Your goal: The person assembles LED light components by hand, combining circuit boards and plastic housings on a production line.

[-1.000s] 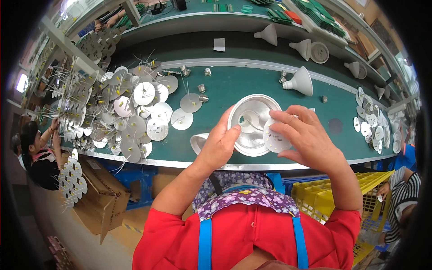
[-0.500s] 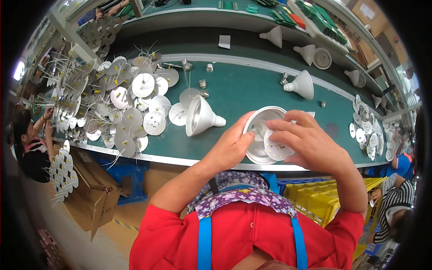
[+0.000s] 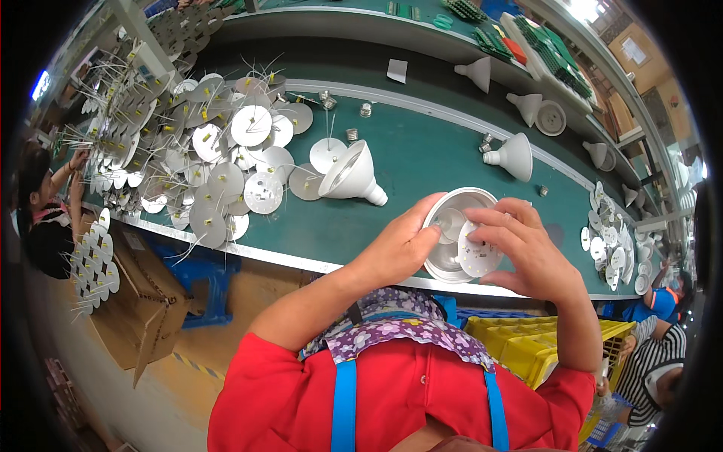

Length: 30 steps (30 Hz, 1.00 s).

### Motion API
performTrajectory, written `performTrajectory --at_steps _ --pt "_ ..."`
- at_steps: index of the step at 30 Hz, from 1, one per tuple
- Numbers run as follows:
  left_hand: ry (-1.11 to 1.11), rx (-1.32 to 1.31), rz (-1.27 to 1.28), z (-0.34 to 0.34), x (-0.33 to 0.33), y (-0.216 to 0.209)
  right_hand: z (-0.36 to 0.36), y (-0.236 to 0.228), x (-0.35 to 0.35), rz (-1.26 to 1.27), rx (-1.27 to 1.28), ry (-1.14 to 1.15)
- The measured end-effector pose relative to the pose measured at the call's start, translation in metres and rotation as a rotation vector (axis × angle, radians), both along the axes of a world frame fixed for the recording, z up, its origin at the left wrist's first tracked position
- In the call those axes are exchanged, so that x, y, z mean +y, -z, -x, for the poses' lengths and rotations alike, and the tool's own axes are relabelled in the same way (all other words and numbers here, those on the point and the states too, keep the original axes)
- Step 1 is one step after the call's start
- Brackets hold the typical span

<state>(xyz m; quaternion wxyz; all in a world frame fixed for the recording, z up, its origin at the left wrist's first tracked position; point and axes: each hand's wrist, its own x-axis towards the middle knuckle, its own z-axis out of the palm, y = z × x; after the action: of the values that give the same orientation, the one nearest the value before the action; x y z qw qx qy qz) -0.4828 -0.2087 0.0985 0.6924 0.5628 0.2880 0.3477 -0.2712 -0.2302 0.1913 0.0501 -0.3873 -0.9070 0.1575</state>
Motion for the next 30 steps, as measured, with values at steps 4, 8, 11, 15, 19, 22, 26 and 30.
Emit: performTrajectory --at_steps 4,8,11,15,19,22,26,30 --pt "0.001 0.002 -0.010 0.000 -0.001 -0.001 0.001 0.002 0.000 -0.040 -0.011 0.021" --pt "-0.012 0.003 -0.058 -0.002 0.000 0.006 0.005 0.000 -0.001 -0.066 -0.083 0.030" --pt "-0.009 0.009 -0.032 -0.002 0.000 0.005 0.005 0.000 -0.001 -0.068 -0.111 0.022" --pt "-0.012 0.005 -0.013 -0.003 0.000 0.001 0.005 0.000 -0.001 -0.062 -0.107 0.004" --pt "-0.010 -0.015 -0.021 -0.004 0.000 0.001 0.006 0.000 -0.002 -0.023 -0.107 -0.014" --pt "-0.004 -0.013 -0.013 -0.003 0.000 -0.001 0.008 -0.001 -0.002 -0.079 -0.140 -0.001" --pt "-0.011 -0.008 0.016 -0.002 -0.001 0.000 0.017 0.002 -0.001 -0.131 -0.179 0.034" --pt "0.009 -0.016 0.114 -0.003 -0.001 -0.005 0.017 0.014 -0.002 -0.230 -0.195 0.059"
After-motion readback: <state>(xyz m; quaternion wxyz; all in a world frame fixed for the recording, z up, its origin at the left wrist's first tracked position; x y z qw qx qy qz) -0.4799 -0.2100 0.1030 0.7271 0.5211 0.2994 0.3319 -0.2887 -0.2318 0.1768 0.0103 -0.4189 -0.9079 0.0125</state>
